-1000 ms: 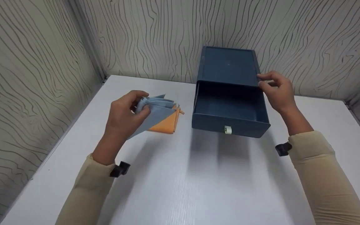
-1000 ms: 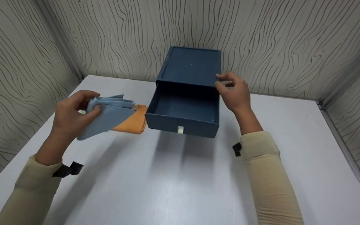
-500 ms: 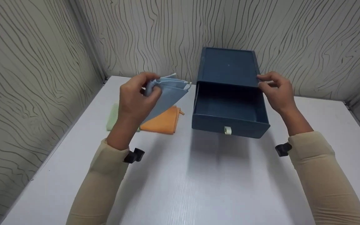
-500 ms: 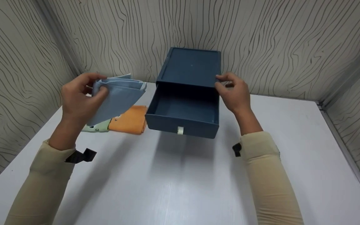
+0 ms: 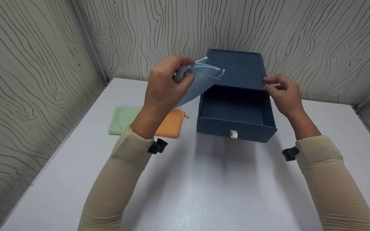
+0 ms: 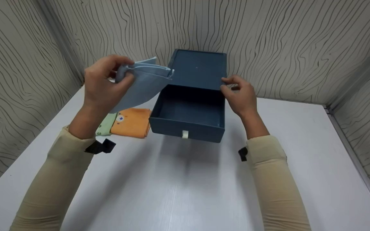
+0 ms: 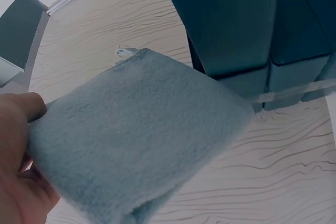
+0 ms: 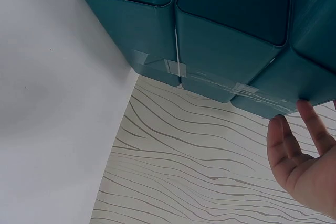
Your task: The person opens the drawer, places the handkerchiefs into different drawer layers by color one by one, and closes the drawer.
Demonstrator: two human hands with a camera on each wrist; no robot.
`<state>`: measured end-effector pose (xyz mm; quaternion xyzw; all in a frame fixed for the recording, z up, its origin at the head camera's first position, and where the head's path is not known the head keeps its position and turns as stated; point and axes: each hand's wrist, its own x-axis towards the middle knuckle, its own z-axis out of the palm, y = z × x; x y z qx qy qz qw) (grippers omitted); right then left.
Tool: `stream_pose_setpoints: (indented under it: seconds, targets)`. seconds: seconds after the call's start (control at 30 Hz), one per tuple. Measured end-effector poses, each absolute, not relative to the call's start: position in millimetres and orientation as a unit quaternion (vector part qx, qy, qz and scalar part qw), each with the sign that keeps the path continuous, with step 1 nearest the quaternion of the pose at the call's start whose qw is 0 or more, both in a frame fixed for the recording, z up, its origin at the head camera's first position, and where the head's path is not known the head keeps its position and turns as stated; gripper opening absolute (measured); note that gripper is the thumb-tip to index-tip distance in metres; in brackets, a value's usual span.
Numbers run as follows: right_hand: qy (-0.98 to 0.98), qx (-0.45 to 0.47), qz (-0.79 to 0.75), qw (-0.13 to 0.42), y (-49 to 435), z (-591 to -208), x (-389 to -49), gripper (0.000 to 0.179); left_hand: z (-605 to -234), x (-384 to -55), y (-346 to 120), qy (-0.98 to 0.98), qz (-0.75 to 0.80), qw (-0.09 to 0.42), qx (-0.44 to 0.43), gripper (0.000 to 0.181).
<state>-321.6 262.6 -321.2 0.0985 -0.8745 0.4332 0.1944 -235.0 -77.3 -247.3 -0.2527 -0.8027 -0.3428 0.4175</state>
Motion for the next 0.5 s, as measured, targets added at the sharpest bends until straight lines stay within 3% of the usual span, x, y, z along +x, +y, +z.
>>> stream_pose_setpoints:
  seconds: [0.5]
  targets:
    - [-0.877,0.1,0.426,0.197,263,-321,-321,0.026,-232,-243,-32,-0.822,-0.311,0.371,-0.301,0.02]
